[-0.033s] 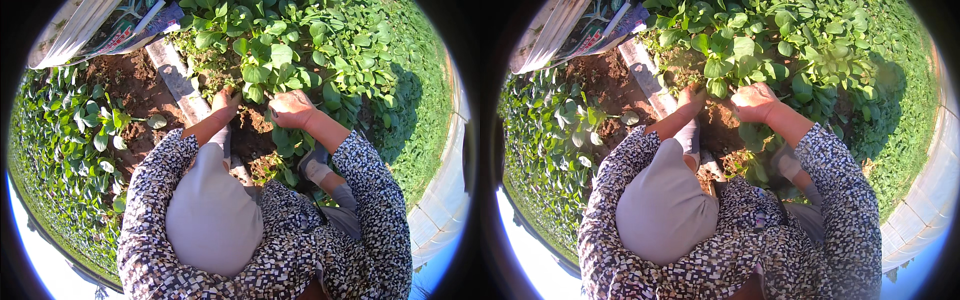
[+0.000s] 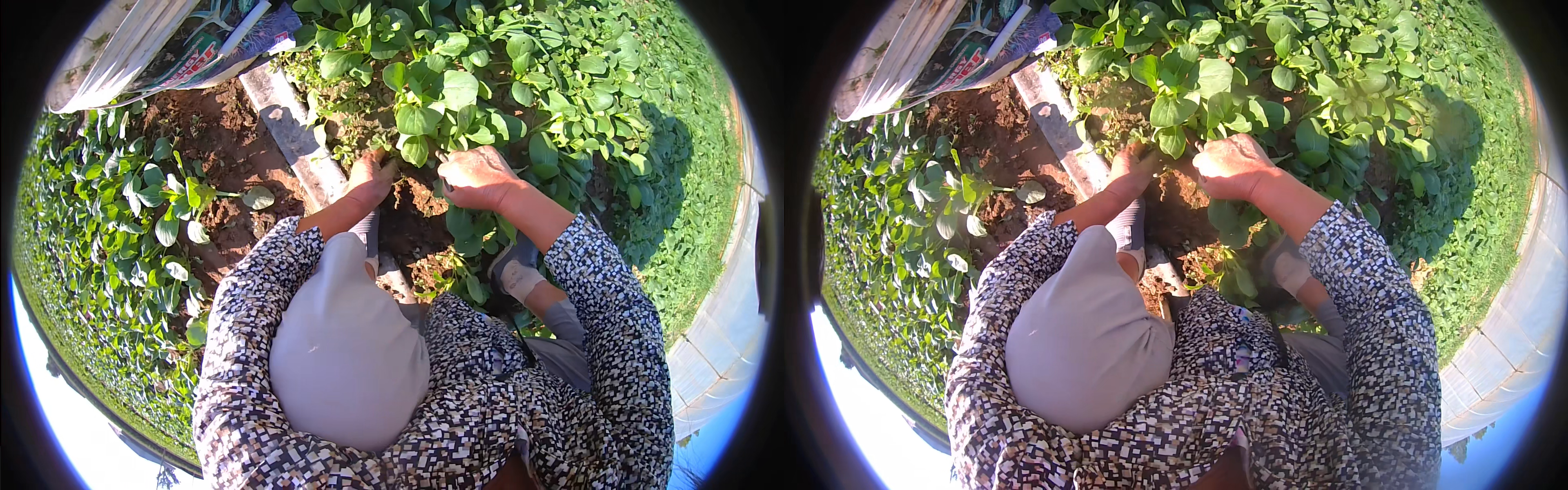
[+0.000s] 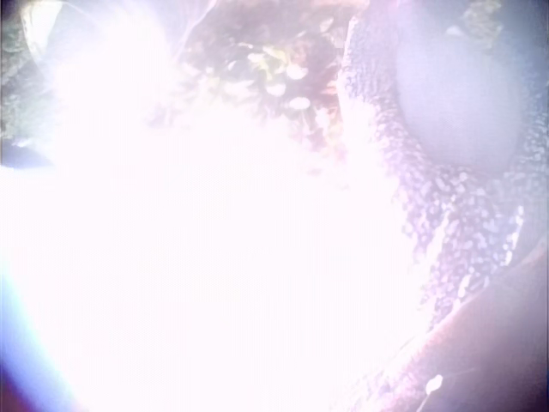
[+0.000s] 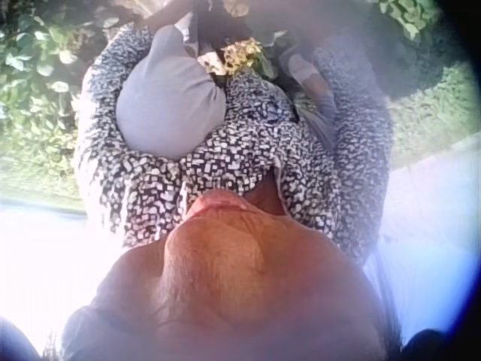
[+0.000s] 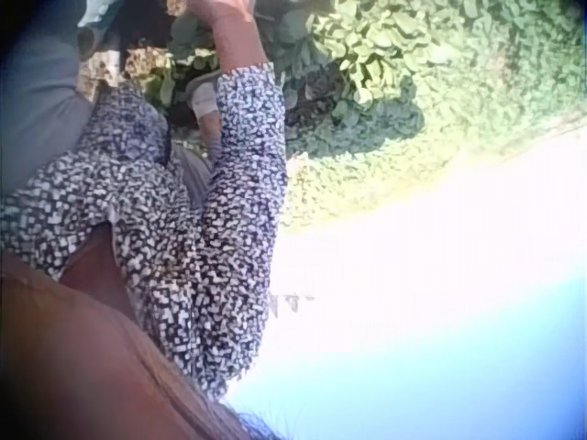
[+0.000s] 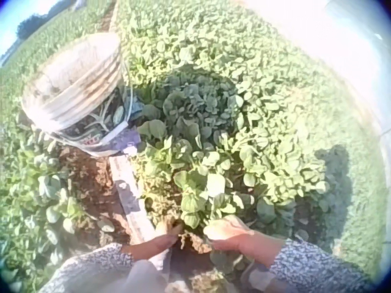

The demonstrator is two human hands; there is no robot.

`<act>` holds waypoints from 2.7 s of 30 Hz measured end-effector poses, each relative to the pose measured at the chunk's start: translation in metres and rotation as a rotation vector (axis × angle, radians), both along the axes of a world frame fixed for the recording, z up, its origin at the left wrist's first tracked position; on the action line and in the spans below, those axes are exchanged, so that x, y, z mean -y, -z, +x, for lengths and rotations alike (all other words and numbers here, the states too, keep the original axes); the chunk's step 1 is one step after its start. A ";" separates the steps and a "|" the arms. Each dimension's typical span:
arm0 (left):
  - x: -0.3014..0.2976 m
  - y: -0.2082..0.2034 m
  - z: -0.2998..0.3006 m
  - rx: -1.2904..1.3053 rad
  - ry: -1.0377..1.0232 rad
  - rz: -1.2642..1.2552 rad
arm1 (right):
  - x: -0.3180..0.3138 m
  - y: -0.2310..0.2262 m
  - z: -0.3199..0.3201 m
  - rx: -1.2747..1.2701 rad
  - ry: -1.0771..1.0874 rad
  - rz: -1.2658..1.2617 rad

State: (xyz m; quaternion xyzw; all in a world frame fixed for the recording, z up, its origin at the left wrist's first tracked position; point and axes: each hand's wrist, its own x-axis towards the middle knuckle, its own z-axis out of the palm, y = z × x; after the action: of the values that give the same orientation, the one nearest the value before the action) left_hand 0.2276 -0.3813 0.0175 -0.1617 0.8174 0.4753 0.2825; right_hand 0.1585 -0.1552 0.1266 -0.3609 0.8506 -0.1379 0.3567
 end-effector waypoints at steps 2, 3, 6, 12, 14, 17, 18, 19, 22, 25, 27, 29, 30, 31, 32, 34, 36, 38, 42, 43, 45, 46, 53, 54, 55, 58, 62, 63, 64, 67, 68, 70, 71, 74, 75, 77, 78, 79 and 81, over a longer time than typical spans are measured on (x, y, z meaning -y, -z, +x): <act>-0.007 -0.026 0.018 0.058 -0.020 -0.218 | 0.002 -0.007 -0.001 0.066 0.010 0.073; -0.002 -0.024 0.024 0.249 -0.436 0.131 | 0.006 -0.019 -0.001 0.076 0.022 0.101; 0.025 -0.037 0.016 0.120 -0.842 0.284 | -0.003 -0.037 0.008 0.122 0.214 -0.048; 0.042 -0.018 -0.015 -0.047 -0.391 -0.217 | 0.015 -0.015 0.045 0.247 0.587 -0.140; 0.047 -0.014 -0.026 -0.022 -0.202 -0.379 | 0.024 0.004 0.062 0.172 0.608 -0.237; 0.046 -0.021 -0.038 -0.410 -0.162 -0.282 | 0.031 0.013 0.081 0.023 0.608 -0.380; 0.042 -0.016 -0.035 -0.432 -0.252 -0.298 | 0.033 0.016 0.082 0.021 0.596 -0.385; 0.048 -0.015 -0.031 -0.418 -0.179 -0.311 | 0.036 0.020 0.082 0.019 0.583 -0.390; 0.055 -0.016 -0.032 -0.440 0.088 -0.365 | 0.055 0.035 0.074 -0.028 0.561 -0.423; 0.059 -0.017 -0.026 -0.316 0.027 -0.351 | 0.069 0.047 0.062 -0.085 0.513 -0.427; 0.075 -0.015 -0.006 -0.120 -0.085 -0.193 | 0.072 0.043 0.058 -0.050 0.546 -0.460; 0.066 -0.028 0.003 0.060 -0.362 0.078 | 0.063 0.038 0.054 -0.025 0.547 -0.371; 0.068 -0.032 0.013 0.100 -0.486 0.168 | 0.061 0.034 0.055 -0.005 0.540 -0.338; 0.072 -0.034 0.017 0.113 -0.536 0.201 | 0.055 0.029 0.058 0.016 0.540 -0.310; 0.075 -0.036 0.019 0.127 -0.585 0.239 | 0.046 0.027 0.063 0.039 0.550 -0.335; 0.080 -0.039 0.020 0.138 -0.512 0.271 | 0.028 0.023 0.075 0.093 0.566 -0.382; 0.084 -0.040 0.017 0.139 -0.492 0.225 | 0.023 0.017 0.083 0.156 0.607 -0.343; 0.085 -0.040 0.007 0.132 -0.527 0.098 | 0.025 0.016 0.088 0.180 0.657 -0.369; 0.082 -0.036 -0.016 0.022 -0.653 0.202 | 0.031 0.016 0.080 0.150 0.623 -0.351; 0.078 -0.034 -0.017 0.042 -0.652 0.247 | 0.036 0.020 0.077 0.152 0.600 -0.341; 0.080 -0.024 -0.017 0.022 -0.577 0.251 | 0.053 0.028 0.066 0.144 0.557 -0.325; 0.078 -0.022 -0.018 -0.034 -0.519 0.238 | 0.060 0.029 0.063 0.135 0.590 -0.346; 0.080 -0.032 -0.021 0.055 -0.576 0.301 | 0.065 0.025 0.065 0.509 0.859 -0.372; 0.078 -0.035 -0.021 0.029 -0.600 0.376 | 0.059 0.024 0.070 0.442 0.856 -0.392; 0.077 -0.038 -0.023 0.102 -0.646 0.412 | 0.053 0.021 0.076 0.375 0.853 -0.412; 0.083 -0.058 -0.036 0.353 -0.471 0.621 | 0.028 0.014 0.092 0.128 0.824 -0.426; 0.079 -0.044 -0.054 0.208 -0.122 0.049 | 0.027 0.013 0.086 0.083 0.868 -0.382; 0.076 -0.039 -0.059 -0.085 -0.176 -0.008 | 0.030 0.012 0.083 0.083 0.859 -0.377; 0.081 -0.021 -0.063 -0.194 -0.083 -0.133 | 0.034 0.010 0.083 0.085 0.878 -0.400; 0.056 -0.023 -0.084 -0.375 0.201 -0.480 | 0.038 0.014 0.083 0.075 0.939 -0.442; 0.049 -0.028 -0.087 -0.239 0.126 -0.380 | 0.038 0.016 0.086 0.071 0.948 -0.456; 0.032 -0.038 -0.101 -0.230 0.339 -0.566 | 0.041 0.022 0.085 0.051 0.937 -0.440; 0.031 -0.035 -0.110 -0.135 0.317 -0.565 | 0.050 0.027 0.080 0.035 0.909 -0.421; 0.022 -0.041 -0.122 -0.163 0.227 -0.550 | 0.067 0.036 0.055 -0.012 0.810 -0.381; 0.023 -0.039 -0.125 -0.158 0.292 -0.552 | 0.071 0.037 0.047 -0.024 0.771 -0.375; 0.024 -0.035 -0.124 -0.454 0.344 -0.634 | 0.070 0.040 0.035 -0.020 0.664 -0.353; 0.026 -0.032 -0.123 -0.356 0.324 -0.595 | 0.068 0.040 0.033 -0.017 0.610 -0.340; 0.028 -0.029 -0.124 -0.258 0.304 -0.555 | 0.067 0.038 0.034 -0.019 0.647 -0.355; 0.035 -0.020 -0.129 -0.189 0.336 -0.565 | 0.064 0.027 0.037 -0.017 0.734 -0.377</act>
State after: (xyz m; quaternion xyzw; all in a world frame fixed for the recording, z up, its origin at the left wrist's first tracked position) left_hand 0.0987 -0.4160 0.0373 -0.0517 0.9546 0.1897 0.2237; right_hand 0.1951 -0.2192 0.0993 -0.0937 0.8856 -0.4064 0.2045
